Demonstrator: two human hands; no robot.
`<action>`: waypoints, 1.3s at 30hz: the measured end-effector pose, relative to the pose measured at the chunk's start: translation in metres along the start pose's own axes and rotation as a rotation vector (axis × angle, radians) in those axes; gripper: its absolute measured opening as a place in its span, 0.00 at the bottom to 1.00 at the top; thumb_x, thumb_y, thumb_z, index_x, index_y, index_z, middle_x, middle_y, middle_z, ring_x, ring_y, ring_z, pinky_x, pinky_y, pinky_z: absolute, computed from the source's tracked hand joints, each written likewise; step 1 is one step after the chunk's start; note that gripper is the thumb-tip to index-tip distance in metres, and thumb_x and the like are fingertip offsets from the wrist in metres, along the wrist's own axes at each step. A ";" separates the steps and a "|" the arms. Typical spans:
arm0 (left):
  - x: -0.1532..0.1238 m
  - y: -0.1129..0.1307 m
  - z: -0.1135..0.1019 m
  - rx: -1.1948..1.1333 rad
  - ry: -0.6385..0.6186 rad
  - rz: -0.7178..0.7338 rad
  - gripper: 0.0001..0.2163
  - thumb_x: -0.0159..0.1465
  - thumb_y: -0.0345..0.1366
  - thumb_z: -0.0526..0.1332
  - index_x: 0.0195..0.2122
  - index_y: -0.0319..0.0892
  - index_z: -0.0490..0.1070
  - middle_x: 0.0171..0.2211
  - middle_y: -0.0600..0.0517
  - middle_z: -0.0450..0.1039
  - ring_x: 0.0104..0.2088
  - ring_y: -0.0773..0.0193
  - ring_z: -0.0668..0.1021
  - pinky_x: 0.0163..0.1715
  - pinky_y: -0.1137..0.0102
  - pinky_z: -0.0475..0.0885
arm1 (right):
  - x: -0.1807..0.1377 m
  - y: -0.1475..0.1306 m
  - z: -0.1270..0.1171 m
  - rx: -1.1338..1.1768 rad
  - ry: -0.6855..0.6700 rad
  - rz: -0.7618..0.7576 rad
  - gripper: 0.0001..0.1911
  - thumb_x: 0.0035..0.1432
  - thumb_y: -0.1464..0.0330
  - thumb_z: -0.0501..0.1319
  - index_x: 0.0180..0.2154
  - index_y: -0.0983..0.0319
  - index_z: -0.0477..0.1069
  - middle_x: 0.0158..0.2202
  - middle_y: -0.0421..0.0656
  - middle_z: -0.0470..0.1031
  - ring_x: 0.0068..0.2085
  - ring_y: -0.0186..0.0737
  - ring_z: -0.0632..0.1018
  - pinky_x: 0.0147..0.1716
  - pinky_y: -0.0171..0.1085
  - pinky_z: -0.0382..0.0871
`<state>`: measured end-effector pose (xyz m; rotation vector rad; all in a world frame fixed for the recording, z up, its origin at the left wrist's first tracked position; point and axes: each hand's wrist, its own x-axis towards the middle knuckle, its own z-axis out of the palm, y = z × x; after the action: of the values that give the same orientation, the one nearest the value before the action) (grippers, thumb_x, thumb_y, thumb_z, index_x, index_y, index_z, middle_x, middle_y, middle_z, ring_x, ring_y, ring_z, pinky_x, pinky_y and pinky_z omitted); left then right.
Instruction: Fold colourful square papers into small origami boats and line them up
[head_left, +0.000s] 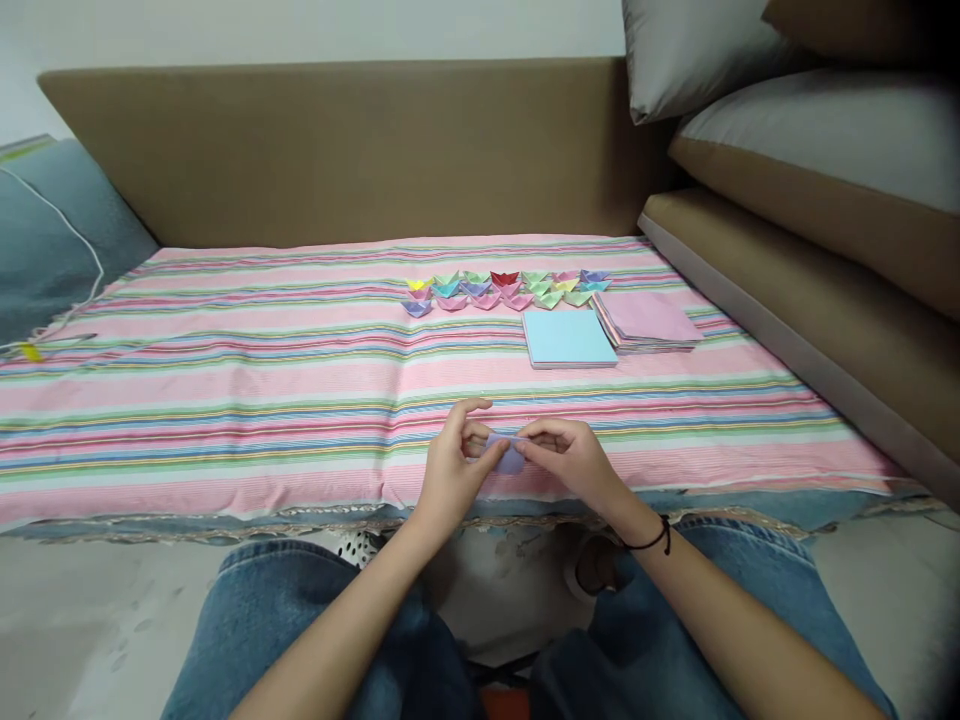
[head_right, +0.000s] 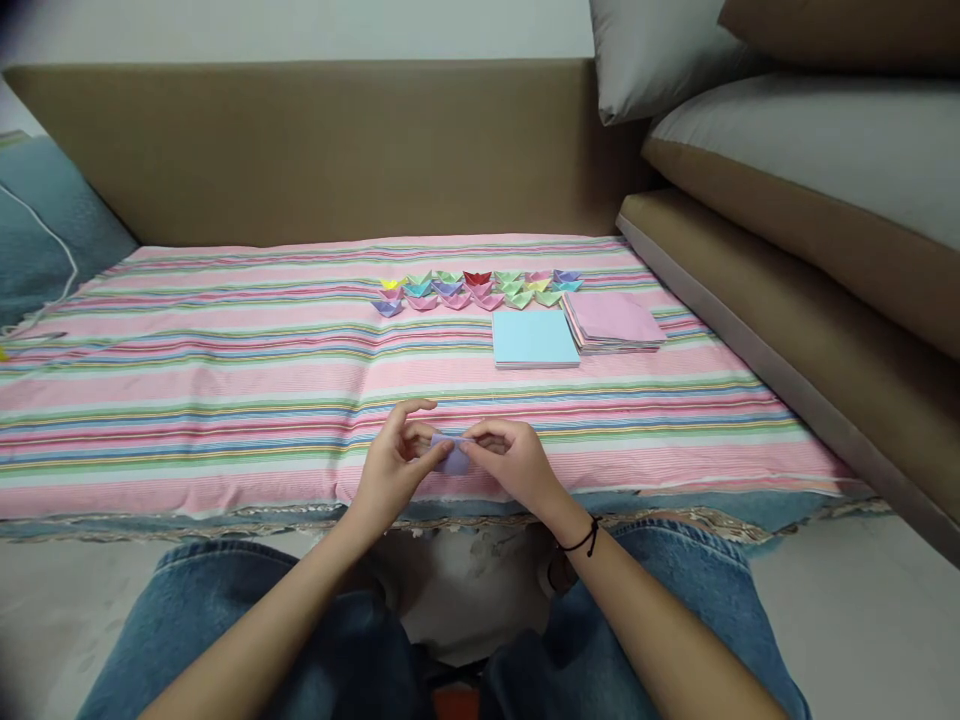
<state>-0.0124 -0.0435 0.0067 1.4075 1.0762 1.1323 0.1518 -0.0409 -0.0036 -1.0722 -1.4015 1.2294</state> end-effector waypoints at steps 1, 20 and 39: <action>0.001 0.000 -0.001 -0.002 -0.030 0.001 0.17 0.56 0.34 0.63 0.46 0.45 0.61 0.24 0.58 0.65 0.23 0.72 0.69 0.24 0.77 0.64 | 0.000 0.000 0.000 0.014 0.024 0.006 0.09 0.46 0.62 0.66 0.27 0.62 0.75 0.26 0.42 0.76 0.28 0.37 0.76 0.28 0.36 0.70; 0.003 0.005 -0.013 0.248 -0.446 0.229 0.11 0.57 0.32 0.62 0.42 0.48 0.76 0.35 0.48 0.72 0.35 0.62 0.74 0.33 0.71 0.68 | -0.002 -0.001 -0.003 0.096 0.122 -0.002 0.08 0.44 0.64 0.68 0.26 0.61 0.76 0.28 0.42 0.78 0.30 0.39 0.78 0.31 0.38 0.75; 0.006 0.018 -0.024 -0.103 -0.379 0.017 0.16 0.47 0.34 0.70 0.39 0.44 0.78 0.44 0.45 0.73 0.42 0.57 0.75 0.39 0.67 0.72 | -0.003 -0.018 -0.018 -0.262 -0.018 -0.426 0.04 0.52 0.67 0.64 0.31 0.56 0.79 0.30 0.42 0.80 0.32 0.42 0.79 0.34 0.40 0.74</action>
<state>-0.0335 -0.0354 0.0270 1.4770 0.7278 0.8729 0.1695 -0.0426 0.0149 -0.8716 -1.7309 0.7640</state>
